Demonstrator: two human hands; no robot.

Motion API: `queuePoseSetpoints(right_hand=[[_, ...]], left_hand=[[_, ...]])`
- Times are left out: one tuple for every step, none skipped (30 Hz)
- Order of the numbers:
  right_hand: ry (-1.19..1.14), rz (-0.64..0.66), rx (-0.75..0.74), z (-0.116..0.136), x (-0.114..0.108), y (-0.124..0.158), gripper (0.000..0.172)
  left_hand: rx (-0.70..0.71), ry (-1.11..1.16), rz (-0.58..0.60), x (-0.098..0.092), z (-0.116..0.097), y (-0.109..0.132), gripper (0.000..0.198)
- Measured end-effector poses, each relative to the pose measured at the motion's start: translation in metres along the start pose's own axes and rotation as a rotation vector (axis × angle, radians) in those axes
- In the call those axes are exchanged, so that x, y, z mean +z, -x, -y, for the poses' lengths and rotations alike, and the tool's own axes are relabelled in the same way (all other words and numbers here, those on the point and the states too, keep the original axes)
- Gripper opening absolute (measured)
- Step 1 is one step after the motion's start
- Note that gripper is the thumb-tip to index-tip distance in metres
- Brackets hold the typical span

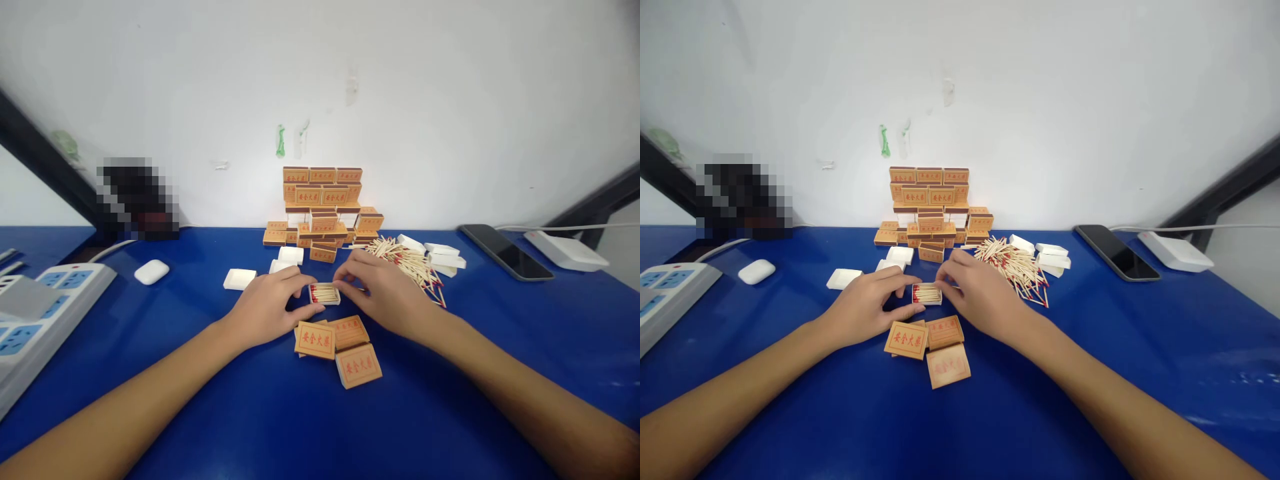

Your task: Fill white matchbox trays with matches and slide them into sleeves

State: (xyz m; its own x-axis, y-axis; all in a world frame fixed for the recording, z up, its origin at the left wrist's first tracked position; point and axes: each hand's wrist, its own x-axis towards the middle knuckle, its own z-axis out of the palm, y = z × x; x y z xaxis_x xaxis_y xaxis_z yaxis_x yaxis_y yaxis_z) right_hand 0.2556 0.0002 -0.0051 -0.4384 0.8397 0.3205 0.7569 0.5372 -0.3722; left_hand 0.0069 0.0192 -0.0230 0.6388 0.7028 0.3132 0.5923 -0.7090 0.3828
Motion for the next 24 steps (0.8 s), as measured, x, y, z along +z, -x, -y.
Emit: queuePoseSetpoints(right_hand=[[0.011,-0.007,0.009,-0.004,-0.005,-0.001,0.012],[0.015,-0.012,0.025,-0.008,-0.01,-0.001,0.011],[0.02,-0.009,0.041,-0.013,-0.014,-0.002,0.01],[0.023,0.013,0.052,-0.016,-0.016,-0.003,0.008],[0.022,0.041,0.06,-0.019,-0.016,-0.003,0.007],[0.017,0.077,0.067,-0.021,-0.015,-0.003,0.007],[0.008,0.117,0.073,-0.023,-0.014,-0.003,0.007],[-0.002,0.149,0.08,-0.023,-0.012,-0.004,0.008],[-0.008,0.172,0.083,-0.023,-0.01,-0.004,0.01],[-0.009,0.187,0.08,-0.023,-0.009,-0.003,0.012],[-0.005,0.191,0.069,-0.022,-0.008,-0.003,0.013],[0.0,0.186,0.054,-0.021,-0.009,-0.003,0.014],[0.001,0.172,0.04,-0.019,-0.01,-0.002,0.014],[-0.003,0.15,0.035,-0.018,-0.012,-0.002,0.014],[-0.017,0.125,0.041,-0.015,-0.014,-0.001,0.013],[-0.037,0.098,0.06,-0.013,-0.017,-0.001,0.013],[-0.063,0.073,0.084,-0.01,-0.018,-0.001,0.012],[-0.091,0.048,0.106,-0.007,-0.019,-0.001,0.01],[-0.119,0.024,0.119,-0.003,-0.02,-0.002,0.008],[-0.144,0.004,0.119,0.0,-0.019,-0.002,0.01],[-0.166,-0.011,0.107,0.004,-0.018,-0.003,0.014],[-0.185,-0.023,0.089,0.007,-0.016,-0.003,0.017],[-0.201,-0.031,0.074,0.011,-0.014,-0.004,0.018],[-0.22,-0.036,0.069,0.014,-0.012,-0.004,0.019]], left_hand=[[0.0,0.003,-0.001,0.0,0.0,0.0,0.033],[0.001,0.006,-0.002,0.0,0.0,0.0,0.033],[0.0,0.007,-0.002,0.001,0.0,0.0,0.034],[0.001,0.009,-0.003,0.001,0.0,0.0,0.034],[0.002,0.012,-0.003,0.001,0.001,0.0,0.034],[0.003,0.015,-0.004,0.002,0.001,0.0,0.034],[0.004,0.018,-0.004,0.002,0.001,0.0,0.034],[0.007,0.021,-0.005,0.002,0.001,0.0,0.033],[0.008,0.022,-0.003,0.002,0.002,0.0,0.033],[0.007,0.024,-0.002,0.002,0.002,0.0,0.033],[0.004,0.024,0.0,0.002,0.002,-0.001,0.033],[0.001,0.025,0.002,0.002,0.002,-0.001,0.034],[-0.002,0.026,0.003,0.002,0.002,-0.001,0.034],[-0.002,0.026,0.003,0.002,0.001,-0.001,0.034],[-0.001,0.025,0.004,0.002,0.001,-0.001,0.034],[0.002,0.024,0.002,0.002,0.001,-0.001,0.034],[0.005,0.022,0.001,0.002,0.001,-0.001,0.034],[0.007,0.021,0.002,0.002,0.001,-0.001,0.034],[0.007,0.02,0.004,0.002,0.001,-0.001,0.034],[0.005,0.019,0.006,0.002,0.001,-0.001,0.034],[0.003,0.019,0.008,0.002,0.001,-0.001,0.033],[0.001,0.018,0.009,0.002,0.001,-0.001,0.033],[0.0,0.017,0.01,0.002,0.001,-0.001,0.032],[0.002,0.016,0.009,0.001,0.001,-0.001,0.032]])
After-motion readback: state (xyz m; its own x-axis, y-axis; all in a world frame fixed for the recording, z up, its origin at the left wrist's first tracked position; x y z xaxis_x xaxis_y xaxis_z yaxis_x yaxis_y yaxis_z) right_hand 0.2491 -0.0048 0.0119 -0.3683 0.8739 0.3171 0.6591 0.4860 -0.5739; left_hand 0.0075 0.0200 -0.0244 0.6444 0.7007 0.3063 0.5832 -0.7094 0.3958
